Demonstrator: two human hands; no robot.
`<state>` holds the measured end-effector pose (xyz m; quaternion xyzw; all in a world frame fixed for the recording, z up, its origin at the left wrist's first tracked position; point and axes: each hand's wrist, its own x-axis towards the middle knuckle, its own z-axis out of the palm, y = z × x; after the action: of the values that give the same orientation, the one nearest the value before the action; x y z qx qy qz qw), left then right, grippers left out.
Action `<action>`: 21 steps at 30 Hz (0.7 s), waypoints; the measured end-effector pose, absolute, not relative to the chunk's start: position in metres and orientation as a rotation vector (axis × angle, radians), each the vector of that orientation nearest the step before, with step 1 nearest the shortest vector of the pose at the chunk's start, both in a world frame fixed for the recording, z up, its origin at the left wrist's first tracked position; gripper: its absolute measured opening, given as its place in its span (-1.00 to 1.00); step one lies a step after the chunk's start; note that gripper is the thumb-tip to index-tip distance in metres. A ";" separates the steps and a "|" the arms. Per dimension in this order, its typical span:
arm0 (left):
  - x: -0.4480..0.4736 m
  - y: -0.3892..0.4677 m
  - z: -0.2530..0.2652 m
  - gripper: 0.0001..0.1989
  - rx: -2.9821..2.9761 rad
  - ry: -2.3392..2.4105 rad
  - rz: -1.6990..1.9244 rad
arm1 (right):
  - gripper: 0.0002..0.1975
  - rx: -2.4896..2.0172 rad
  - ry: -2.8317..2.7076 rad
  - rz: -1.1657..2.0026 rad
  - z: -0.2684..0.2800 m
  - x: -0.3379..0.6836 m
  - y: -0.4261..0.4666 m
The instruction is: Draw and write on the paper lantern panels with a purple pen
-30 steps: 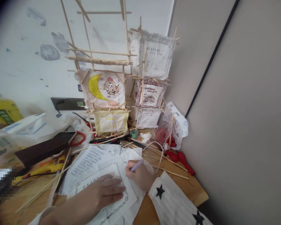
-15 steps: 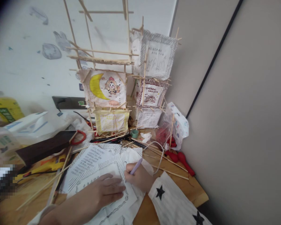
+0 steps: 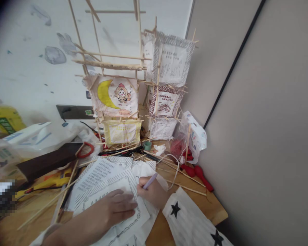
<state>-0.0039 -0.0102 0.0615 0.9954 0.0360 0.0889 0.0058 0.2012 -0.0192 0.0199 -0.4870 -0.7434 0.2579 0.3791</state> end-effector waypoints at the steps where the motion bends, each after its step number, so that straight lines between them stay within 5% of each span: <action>1: -0.004 -0.010 0.062 -0.78 3.112 0.109 0.277 | -0.69 -1.234 -1.922 0.669 0.020 0.201 -0.019; 21: -0.004 -0.010 0.058 -0.77 3.071 0.111 0.387 | -0.68 -1.319 -1.865 0.572 0.014 0.203 -0.016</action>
<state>-0.0043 -0.0102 0.0575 0.9913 0.0359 0.1249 0.0221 0.2025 -0.0161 0.0144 -0.5175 -0.7314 0.2242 0.3834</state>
